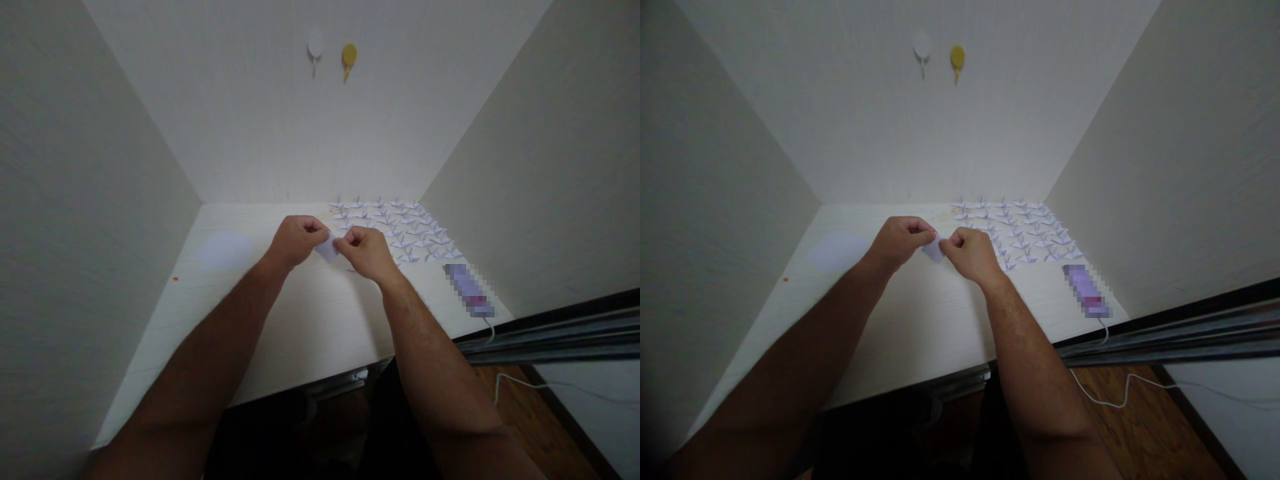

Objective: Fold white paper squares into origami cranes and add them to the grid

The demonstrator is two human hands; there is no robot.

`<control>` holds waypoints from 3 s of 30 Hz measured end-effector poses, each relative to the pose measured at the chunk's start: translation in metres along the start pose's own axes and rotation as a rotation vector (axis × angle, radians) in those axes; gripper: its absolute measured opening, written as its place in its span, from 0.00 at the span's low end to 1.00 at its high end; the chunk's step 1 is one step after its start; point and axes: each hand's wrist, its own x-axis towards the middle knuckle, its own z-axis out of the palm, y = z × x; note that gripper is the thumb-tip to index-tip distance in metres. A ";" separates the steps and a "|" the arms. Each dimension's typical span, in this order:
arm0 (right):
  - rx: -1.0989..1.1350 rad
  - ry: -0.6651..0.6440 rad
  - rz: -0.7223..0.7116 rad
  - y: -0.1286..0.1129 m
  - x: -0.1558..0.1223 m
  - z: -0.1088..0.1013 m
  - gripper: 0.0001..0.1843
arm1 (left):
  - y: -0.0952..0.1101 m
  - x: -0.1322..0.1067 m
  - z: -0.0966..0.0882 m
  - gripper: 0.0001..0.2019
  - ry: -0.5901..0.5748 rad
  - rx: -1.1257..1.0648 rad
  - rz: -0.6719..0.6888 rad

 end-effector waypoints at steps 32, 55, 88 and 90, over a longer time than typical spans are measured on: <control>0.556 0.158 0.156 0.001 0.006 0.012 0.13 | -0.008 0.000 0.016 0.05 0.172 -0.314 0.047; 0.538 0.062 0.136 0.010 0.006 0.015 0.18 | -0.001 0.000 0.018 0.06 0.238 -0.348 -0.001; 0.184 -0.186 0.033 0.008 0.000 0.002 0.18 | -0.020 0.008 -0.006 0.08 -0.173 -0.507 -0.185; 0.202 -0.152 0.049 0.010 0.001 0.001 0.19 | -0.019 0.008 -0.006 0.08 -0.174 -0.530 -0.194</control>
